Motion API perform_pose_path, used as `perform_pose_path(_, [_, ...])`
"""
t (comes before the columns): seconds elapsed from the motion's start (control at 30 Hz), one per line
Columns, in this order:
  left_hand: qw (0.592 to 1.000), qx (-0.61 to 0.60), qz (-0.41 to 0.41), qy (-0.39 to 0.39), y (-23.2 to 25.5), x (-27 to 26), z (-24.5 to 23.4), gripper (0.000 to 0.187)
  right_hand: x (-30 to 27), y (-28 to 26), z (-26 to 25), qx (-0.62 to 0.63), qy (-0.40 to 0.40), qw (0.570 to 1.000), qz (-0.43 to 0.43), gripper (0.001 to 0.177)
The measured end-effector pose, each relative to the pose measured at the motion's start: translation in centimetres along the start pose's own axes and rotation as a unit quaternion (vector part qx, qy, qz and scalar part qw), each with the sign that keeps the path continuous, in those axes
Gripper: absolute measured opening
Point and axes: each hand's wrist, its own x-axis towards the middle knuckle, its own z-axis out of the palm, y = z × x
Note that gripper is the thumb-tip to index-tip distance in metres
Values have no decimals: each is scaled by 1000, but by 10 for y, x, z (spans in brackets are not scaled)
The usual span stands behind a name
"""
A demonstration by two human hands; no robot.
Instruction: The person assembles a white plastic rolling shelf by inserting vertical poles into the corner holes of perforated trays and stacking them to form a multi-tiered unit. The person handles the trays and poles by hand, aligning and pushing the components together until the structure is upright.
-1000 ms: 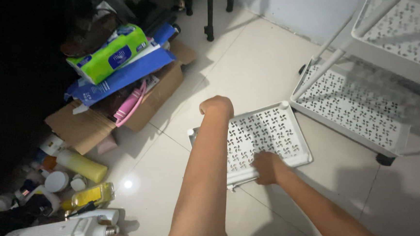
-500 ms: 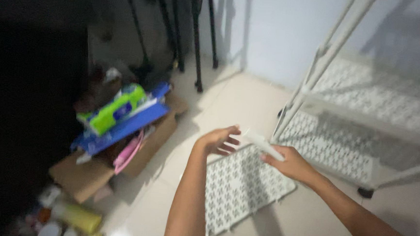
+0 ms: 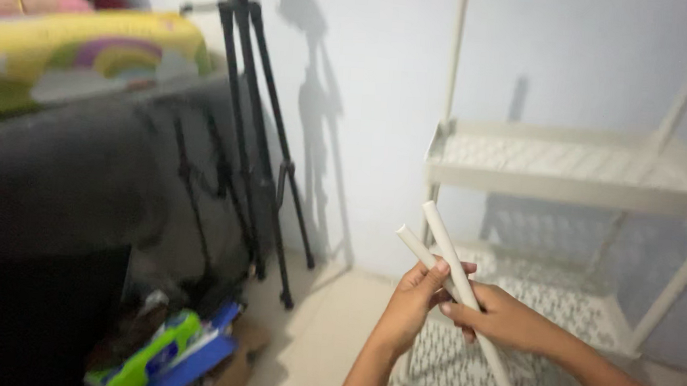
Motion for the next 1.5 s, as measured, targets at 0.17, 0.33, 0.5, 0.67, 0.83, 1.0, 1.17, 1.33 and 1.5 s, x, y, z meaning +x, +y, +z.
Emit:
perform_pose_path(0.17, [984,-44,128,119,38,53,38,36,-54,-74,-55,-68,140,958,-242,45])
perform_pose_path(0.33, [947,-12,149,285,76,116,30,25,-89,-144,-123,-402,251,876,87,36])
perform_pose_path(0.5, [901,203,185,336,73,129,25,26,-84,-186,-173,-555,285,780,-52,38])
perform_pose_path(0.67, [946,64,89,304,71,124,24,32,-54,-214,-185,-703,314,607,-198,20])
perform_pose_path(0.83, [960,59,108,252,77,116,17,39,-16,-236,-173,-710,328,530,-328,10])
perform_pose_path(1.0, [964,101,85,233,81,118,3,41,1,-262,-175,-754,259,500,-337,11])
perform_pose_path(1.17, [950,187,127,214,80,130,-11,38,25,-284,-170,-778,215,458,-373,13])
perform_pose_path(1.33, [940,204,118,246,75,132,-14,39,36,-286,-153,-799,206,428,-369,16])
perform_pose_path(1.5, [936,200,138,255,69,134,-13,41,29,-250,-143,-559,413,524,-492,39])
